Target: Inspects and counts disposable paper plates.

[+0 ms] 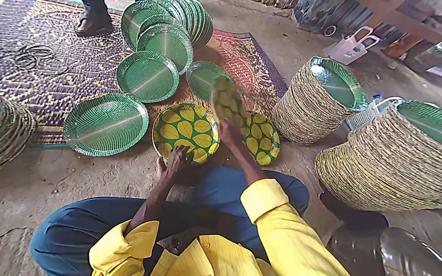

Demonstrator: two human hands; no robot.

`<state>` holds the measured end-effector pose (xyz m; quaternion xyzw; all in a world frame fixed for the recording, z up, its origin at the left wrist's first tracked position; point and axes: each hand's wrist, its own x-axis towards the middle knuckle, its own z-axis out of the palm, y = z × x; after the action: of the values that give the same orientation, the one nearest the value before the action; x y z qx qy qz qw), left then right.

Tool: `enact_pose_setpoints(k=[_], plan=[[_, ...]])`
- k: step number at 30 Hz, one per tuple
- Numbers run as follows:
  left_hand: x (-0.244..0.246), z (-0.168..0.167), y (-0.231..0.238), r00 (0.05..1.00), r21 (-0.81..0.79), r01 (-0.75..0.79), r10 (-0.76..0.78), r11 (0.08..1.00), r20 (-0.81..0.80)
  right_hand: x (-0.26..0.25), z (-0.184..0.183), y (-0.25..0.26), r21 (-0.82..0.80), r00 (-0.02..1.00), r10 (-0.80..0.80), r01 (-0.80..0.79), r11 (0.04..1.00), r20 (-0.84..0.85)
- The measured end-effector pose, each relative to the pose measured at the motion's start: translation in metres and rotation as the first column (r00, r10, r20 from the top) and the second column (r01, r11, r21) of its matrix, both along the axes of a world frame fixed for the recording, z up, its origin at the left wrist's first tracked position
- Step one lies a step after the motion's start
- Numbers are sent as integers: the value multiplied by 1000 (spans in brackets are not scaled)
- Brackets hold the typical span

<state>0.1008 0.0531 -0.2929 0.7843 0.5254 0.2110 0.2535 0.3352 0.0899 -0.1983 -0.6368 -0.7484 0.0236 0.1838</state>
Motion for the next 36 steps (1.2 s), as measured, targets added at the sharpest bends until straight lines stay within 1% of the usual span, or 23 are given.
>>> enact_pose_setpoints(k=[1,2,3,4,5,6,7,9,10,11,12,13,14,16,18,20,22,24,26,29,31,34,36], plan=[[0,-1,1,995,182,-66,52,981,81,-18,-13,-2,-59,993,119,-118,991,18],[-1,0,3,989,366,-120,77,923,128,-36,-25,-7,-193,971,234,-222,956,45],[-3,3,5,987,485,-138,77,864,143,-54,-34,-14,-374,937,345,-302,877,53],[-5,5,5,990,542,-126,68,831,125,-67,-43,-19,-521,894,442,-346,780,67],[-7,6,5,995,545,-95,60,833,81,-75,-51,-22,-622,854,518,-377,686,54],[-9,6,3,998,497,-55,56,866,13,-77,-58,-23,-670,831,556,-399,626,24],[-9,7,1,996,391,-11,45,921,-78,-73,-61,-22,-683,834,551,-416,601,-23],[-7,8,-2,960,73,46,-24,996,-277,-52,-61,-12,-627,884,453,-417,658,-113],[-4,9,-1,928,-82,59,-85,995,-363,-37,-62,-5,-573,914,381,-389,721,-141],[-1,9,0,900,-203,58,-139,978,-413,-19,-60,3,-528,949,284,-314,789,-140],[0,9,1,895,-245,44,-148,968,-422,0,-60,10,-472,975,170,-218,854,-142],[-3,9,2,917,-226,11,-100,974,-385,15,-62,15,-430,986,38,-104,897,-160],[-6,10,5,948,-164,-44,-11,985,-317,26,-65,19,-420,978,-101,16,908,-180],[-11,9,16,962,-3,-210,206,978,-176,38,-74,23,-469,925,-319,192,862,-207],[-19,12,36,914,51,-388,392,920,-108,31,-81,24,-562,859,-442,238,792,-258],[-29,18,52,834,-54,-549,544,834,-94,13,-84,19,-618,811,-504,238,750,-299],[-44,18,66,757,-309,-634,651,709,-58,-2,-85,15,-667,786,-549,250,701,-283],[-60,5,73,668,-535,-613,743,581,42,-2,-92,18,-716,702,-623,233,658,-344],[-69,-8,72,622,-647,-544,774,534,116,3,-97,20,-743,631,-667,205,637,-397],[-65,-10,69,584,-716,-434,776,546,238,3,-98,19,-751,596,-687,202,629,-416],[-63,-5,67,552,-722,-387,772,573,317,1,-89,14,-716,534,-678,179,675,-505],[-62,12,67,415,-745,-215,749,632,516,1,-67,13,-627,431,-622,152,764,-653],[-59,31,66,348,-746,-105,727,657,592,4,-51,10,-566,404,-569,141,812,-716]])
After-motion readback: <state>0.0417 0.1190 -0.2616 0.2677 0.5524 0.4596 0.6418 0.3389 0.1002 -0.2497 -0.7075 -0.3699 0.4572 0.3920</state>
